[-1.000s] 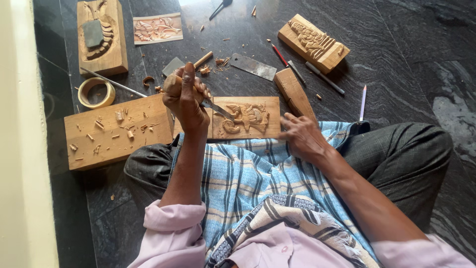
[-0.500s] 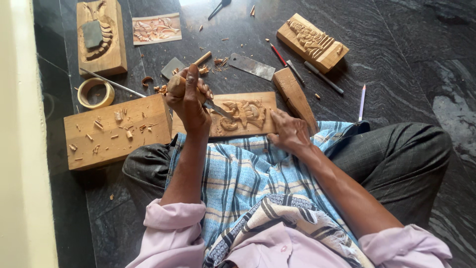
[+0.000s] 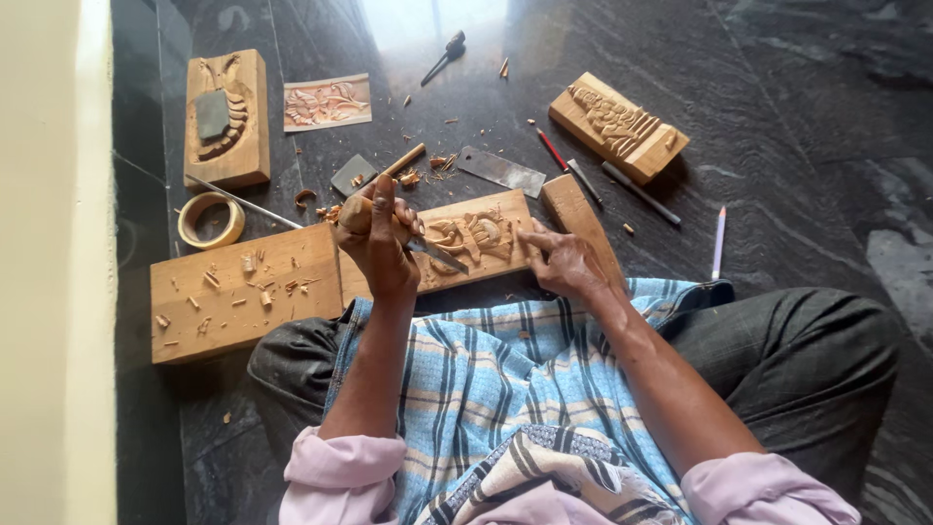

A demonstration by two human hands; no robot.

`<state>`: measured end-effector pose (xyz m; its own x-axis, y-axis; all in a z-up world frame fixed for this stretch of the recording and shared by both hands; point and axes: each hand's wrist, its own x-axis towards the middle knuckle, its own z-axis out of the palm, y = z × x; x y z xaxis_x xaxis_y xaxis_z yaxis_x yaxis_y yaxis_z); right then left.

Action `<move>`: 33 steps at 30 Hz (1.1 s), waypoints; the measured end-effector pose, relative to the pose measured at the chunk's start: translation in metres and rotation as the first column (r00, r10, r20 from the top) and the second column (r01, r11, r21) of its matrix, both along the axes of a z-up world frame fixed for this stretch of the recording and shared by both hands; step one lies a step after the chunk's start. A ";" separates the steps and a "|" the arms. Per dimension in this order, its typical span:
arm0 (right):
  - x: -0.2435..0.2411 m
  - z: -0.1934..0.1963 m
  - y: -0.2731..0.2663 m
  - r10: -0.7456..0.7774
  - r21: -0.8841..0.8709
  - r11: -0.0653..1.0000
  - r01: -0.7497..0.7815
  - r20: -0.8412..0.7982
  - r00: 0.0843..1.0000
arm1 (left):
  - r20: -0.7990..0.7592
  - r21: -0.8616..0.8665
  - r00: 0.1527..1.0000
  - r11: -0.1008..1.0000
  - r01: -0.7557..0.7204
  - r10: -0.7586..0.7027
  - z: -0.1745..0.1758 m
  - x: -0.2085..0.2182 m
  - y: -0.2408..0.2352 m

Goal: The person carves a wooden block using a chisel and a wooden mallet. They repeatedly strike the chisel to shape the wood, occasionally adjusting the block and clearing wood shavings.

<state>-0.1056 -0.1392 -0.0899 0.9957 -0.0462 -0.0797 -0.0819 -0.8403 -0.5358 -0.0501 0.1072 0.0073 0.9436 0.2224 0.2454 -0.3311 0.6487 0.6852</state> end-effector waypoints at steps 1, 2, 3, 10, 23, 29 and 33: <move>0.000 -0.001 -0.001 0.045 -0.039 0.998 -0.041 0.103 0.994 | -0.020 -0.004 1.000 1.000 -0.001 0.001 0.000 0.000 0.002; 0.000 0.001 -0.002 0.093 -0.087 0.993 -0.076 0.202 0.975 | -0.041 -0.012 0.999 1.000 -0.001 0.001 0.000 0.001 0.002; -0.001 0.004 0.001 0.039 -0.033 0.999 -0.036 0.083 0.996 | -0.062 -0.020 0.998 1.000 -0.002 0.001 0.000 0.001 0.004; -0.017 0.038 -0.002 0.016 -0.033 0.999 -0.019 -0.068 0.998 | -0.076 -0.023 0.997 0.999 -0.023 0.022 -0.002 0.003 0.010; -0.031 0.065 0.055 0.067 0.328 0.939 -0.101 0.115 0.991 | -0.183 0.112 0.937 0.941 0.320 -0.297 0.014 -0.029 -0.053; -0.024 0.130 -0.025 -0.365 0.678 0.732 0.070 0.303 0.880 | -0.253 0.742 0.887 0.511 0.434 -0.386 0.032 -0.056 -0.048; -0.045 0.164 -0.076 -0.419 0.525 0.802 0.284 0.156 0.894 | -0.524 0.796 0.714 0.032 0.604 -0.463 0.018 -0.106 -0.079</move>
